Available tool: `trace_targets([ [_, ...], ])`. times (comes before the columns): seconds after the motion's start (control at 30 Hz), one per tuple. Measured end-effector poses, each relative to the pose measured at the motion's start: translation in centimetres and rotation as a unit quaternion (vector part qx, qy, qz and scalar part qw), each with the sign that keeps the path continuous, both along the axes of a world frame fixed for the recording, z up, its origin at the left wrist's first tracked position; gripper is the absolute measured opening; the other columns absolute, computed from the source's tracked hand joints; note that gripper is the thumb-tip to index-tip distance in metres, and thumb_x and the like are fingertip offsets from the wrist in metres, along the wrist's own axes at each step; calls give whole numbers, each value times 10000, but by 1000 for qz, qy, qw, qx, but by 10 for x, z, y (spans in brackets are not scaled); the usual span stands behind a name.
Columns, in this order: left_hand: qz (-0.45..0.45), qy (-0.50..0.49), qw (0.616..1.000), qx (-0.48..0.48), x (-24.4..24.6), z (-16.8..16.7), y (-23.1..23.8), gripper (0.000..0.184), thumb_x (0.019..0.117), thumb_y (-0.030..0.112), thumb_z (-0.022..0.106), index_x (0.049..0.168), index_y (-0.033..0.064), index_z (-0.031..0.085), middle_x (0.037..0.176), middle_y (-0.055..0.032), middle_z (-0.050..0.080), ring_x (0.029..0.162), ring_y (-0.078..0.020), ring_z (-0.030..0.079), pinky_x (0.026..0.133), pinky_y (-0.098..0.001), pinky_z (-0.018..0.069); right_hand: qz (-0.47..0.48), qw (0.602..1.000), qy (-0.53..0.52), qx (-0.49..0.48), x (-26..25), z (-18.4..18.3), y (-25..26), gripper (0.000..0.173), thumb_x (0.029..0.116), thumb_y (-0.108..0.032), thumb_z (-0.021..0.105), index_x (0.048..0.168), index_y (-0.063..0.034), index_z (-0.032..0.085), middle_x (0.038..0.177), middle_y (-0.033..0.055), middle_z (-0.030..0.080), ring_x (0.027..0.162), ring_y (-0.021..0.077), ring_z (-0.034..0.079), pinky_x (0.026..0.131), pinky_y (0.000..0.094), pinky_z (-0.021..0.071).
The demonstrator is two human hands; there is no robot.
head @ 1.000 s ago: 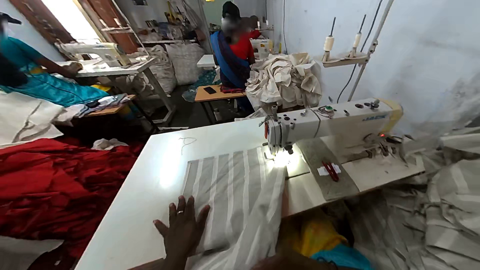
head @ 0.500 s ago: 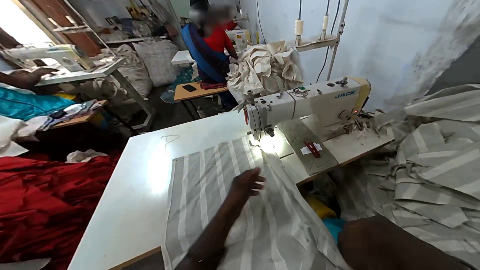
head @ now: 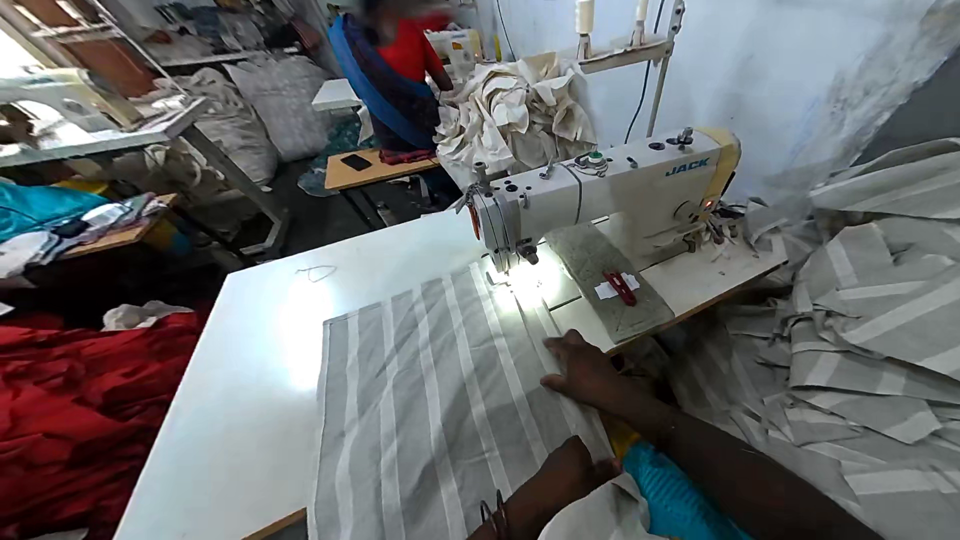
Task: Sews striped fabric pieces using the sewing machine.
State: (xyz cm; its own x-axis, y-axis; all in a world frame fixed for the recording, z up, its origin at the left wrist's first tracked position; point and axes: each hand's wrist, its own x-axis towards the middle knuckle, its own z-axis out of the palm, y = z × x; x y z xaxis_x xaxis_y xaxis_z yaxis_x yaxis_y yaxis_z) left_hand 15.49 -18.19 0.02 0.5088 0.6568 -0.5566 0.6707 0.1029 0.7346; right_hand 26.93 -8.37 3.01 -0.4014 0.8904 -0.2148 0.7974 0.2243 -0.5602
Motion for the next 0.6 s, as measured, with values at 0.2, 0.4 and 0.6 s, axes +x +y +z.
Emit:
trace_targets([
  [0.2,-55,64,996,-19,6,4,5,612,1057,447,519,1275,-121,592,1307,-324,598,1276,-443,563,1090,-577,418,14,998,-58,-5,-17,6,-10,552,962,-31,586,1502,-73,480,1402,245,502,1048,398,662,876,529,563],
  [0.4,-78,20,996,41,-17,-4,14,534,1050,403,532,1078,-116,655,1073,-301,676,1055,-430,662,953,-599,484,36,994,-81,-65,-10,6,-36,597,980,-1,521,1558,-112,420,1414,224,505,1159,382,633,944,488,549],
  [0.6,-113,-56,992,-6,-32,-7,26,523,1025,442,555,790,-20,626,725,-128,584,712,-261,577,721,-514,472,27,996,-61,-64,-7,2,-37,594,967,3,537,1543,-116,446,1362,216,538,1124,367,646,917,471,560],
])
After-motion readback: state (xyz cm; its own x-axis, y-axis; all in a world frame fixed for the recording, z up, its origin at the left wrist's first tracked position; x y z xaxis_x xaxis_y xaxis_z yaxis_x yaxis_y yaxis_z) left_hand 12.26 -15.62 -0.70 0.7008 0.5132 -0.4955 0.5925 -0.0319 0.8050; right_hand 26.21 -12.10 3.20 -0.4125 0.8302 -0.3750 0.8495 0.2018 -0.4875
